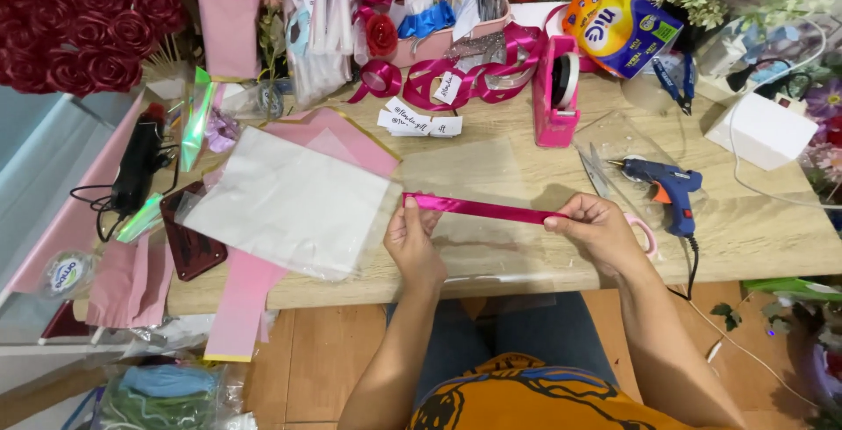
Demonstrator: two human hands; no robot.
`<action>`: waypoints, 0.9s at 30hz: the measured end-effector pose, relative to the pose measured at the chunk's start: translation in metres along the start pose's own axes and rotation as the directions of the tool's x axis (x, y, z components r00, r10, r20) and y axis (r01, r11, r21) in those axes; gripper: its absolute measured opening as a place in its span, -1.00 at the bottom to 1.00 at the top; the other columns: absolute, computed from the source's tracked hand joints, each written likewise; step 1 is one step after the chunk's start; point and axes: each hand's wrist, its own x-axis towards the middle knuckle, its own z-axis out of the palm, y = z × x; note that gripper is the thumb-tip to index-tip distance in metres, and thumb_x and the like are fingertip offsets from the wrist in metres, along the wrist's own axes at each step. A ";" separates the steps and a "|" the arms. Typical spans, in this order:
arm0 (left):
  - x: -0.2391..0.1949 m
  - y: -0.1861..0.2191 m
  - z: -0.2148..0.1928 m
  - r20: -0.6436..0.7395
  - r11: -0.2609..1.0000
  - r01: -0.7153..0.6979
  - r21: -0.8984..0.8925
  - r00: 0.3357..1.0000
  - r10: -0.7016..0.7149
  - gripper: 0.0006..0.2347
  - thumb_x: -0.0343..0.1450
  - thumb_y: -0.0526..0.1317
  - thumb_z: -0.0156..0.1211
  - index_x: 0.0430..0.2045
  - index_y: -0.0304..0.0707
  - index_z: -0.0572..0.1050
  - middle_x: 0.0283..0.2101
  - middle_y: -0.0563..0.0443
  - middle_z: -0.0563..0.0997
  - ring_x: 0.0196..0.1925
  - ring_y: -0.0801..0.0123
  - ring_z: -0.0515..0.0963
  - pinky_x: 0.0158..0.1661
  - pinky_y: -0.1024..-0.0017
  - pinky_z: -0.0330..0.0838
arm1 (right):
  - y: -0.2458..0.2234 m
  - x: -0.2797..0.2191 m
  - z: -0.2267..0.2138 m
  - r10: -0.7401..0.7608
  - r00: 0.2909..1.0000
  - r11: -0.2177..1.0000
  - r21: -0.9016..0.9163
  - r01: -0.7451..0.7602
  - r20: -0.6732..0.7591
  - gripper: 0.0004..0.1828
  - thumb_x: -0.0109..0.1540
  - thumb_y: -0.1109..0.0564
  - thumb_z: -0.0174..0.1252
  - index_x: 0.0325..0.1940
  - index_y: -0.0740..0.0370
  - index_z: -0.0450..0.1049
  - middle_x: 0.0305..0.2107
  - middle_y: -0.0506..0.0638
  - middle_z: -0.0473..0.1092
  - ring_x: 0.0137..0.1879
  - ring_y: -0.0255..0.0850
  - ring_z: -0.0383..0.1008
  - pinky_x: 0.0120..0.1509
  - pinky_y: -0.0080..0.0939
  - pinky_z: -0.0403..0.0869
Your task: The person handles a small white label, then cuts a pink ribbon with scissors and uses a hot glue gun to attach the ribbon to a clear plastic sheet. The person folds the ribbon and applies glue to secure it in place.
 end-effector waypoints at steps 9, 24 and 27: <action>-0.007 -0.001 -0.006 0.008 0.995 -0.099 -0.013 0.995 0.099 -0.83 0.55 -0.25 0.06 -0.25 -0.40 0.56 -0.38 -0.12 0.67 -0.34 0.18 0.74 -0.11 0.22 0.66 | -0.006 -0.002 0.001 -0.031 0.999 1.000 0.005 0.031 -0.033 -0.81 0.03 0.33 0.44 -0.31 0.32 0.60 -0.56 0.01 0.54 -0.44 -0.44 0.42 -0.34 -0.54 0.34; -0.058 0.062 0.036 0.897 0.538 -0.826 0.167 0.354 0.265 -0.36 0.33 -0.01 0.39 0.22 -0.43 0.34 0.21 -0.21 0.50 0.28 -0.07 0.46 0.41 -0.11 -0.09 | -0.073 -0.034 0.020 -0.374 0.825 0.715 -0.435 0.547 0.423 -0.91 0.10 0.17 0.43 -0.40 0.12 0.62 -0.60 -0.07 0.45 -0.40 -0.17 0.51 -0.24 -0.21 0.48; -0.073 0.065 0.052 0.933 0.592 -0.739 0.322 0.354 -0.065 -0.34 0.34 -0.08 0.39 0.31 -0.36 0.27 -0.16 -0.40 0.62 -0.10 -0.29 0.61 -0.01 -0.05 0.46 | -0.080 -0.040 0.021 -0.394 0.798 0.700 -0.413 0.582 0.457 -0.93 0.11 0.19 0.38 -0.36 0.13 0.61 -0.57 -0.03 0.45 -0.37 -0.07 0.50 -0.23 -0.15 0.48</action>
